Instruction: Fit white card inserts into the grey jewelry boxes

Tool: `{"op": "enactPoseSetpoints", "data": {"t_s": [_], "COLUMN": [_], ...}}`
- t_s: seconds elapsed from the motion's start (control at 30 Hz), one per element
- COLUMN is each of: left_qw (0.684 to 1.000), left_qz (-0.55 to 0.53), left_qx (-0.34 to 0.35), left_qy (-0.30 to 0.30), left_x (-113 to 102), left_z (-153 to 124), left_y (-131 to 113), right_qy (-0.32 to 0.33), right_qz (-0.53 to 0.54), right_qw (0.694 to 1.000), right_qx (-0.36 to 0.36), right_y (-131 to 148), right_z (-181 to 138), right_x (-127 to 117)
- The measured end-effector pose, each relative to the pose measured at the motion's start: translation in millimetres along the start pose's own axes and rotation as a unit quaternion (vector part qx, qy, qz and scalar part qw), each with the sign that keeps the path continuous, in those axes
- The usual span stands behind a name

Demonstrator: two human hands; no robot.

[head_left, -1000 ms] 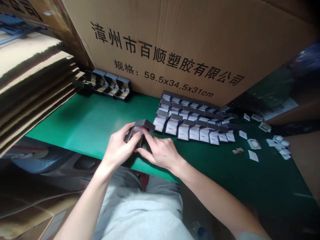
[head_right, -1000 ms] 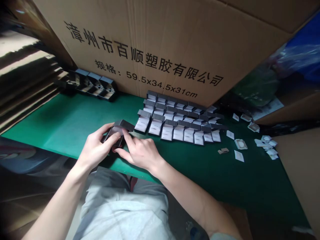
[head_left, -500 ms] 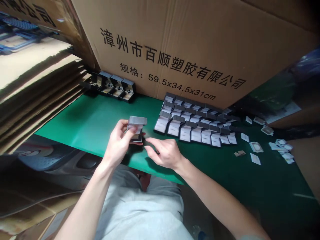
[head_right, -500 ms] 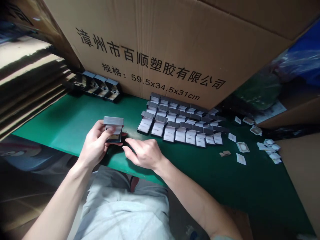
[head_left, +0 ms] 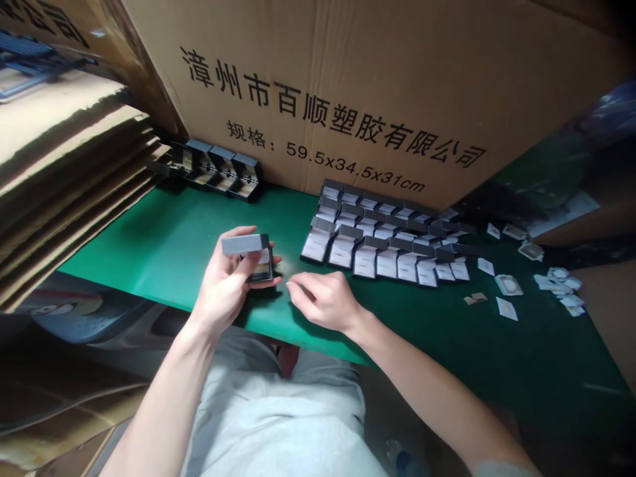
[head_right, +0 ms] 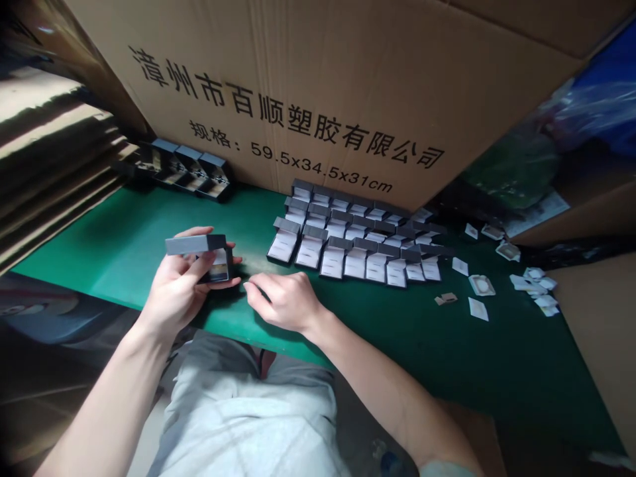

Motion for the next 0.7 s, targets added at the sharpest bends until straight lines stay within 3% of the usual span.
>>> {"op": "enactPoseSetpoints", "data": {"t_s": [0.2,0.43,0.7], "left_qw": [1.000,1.000,1.000], "left_qz": [0.005,0.002,-0.024], "left_qx": [-0.007,0.000,-0.009], "left_qy": [-0.019,-0.020,-0.003], "left_x": [-1.1,0.1,-2.6], "left_z": [-2.2,-4.7,-3.4], "left_y": [-0.2,-4.2,-0.5], "right_qy": [0.053,0.043,0.082], "right_qz": [-0.006,0.019,-0.003], "right_qw": [0.998,0.999,0.997], "right_qx": [0.020,0.007,0.007], "right_y": [-2.2,0.2,-3.3], "right_z": [-0.3,1.0,1.4], "right_x": [3.6,0.9,6.8]}}
Point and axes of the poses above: each hand's wrist, its own z-axis towards the middle knuckle, its own x-axis out of the palm, y = z × x, the point moved 4 cm from there along z, towards the middle knuckle, and after that the axes turned 4 degrees about x, right-handed, at the moved point
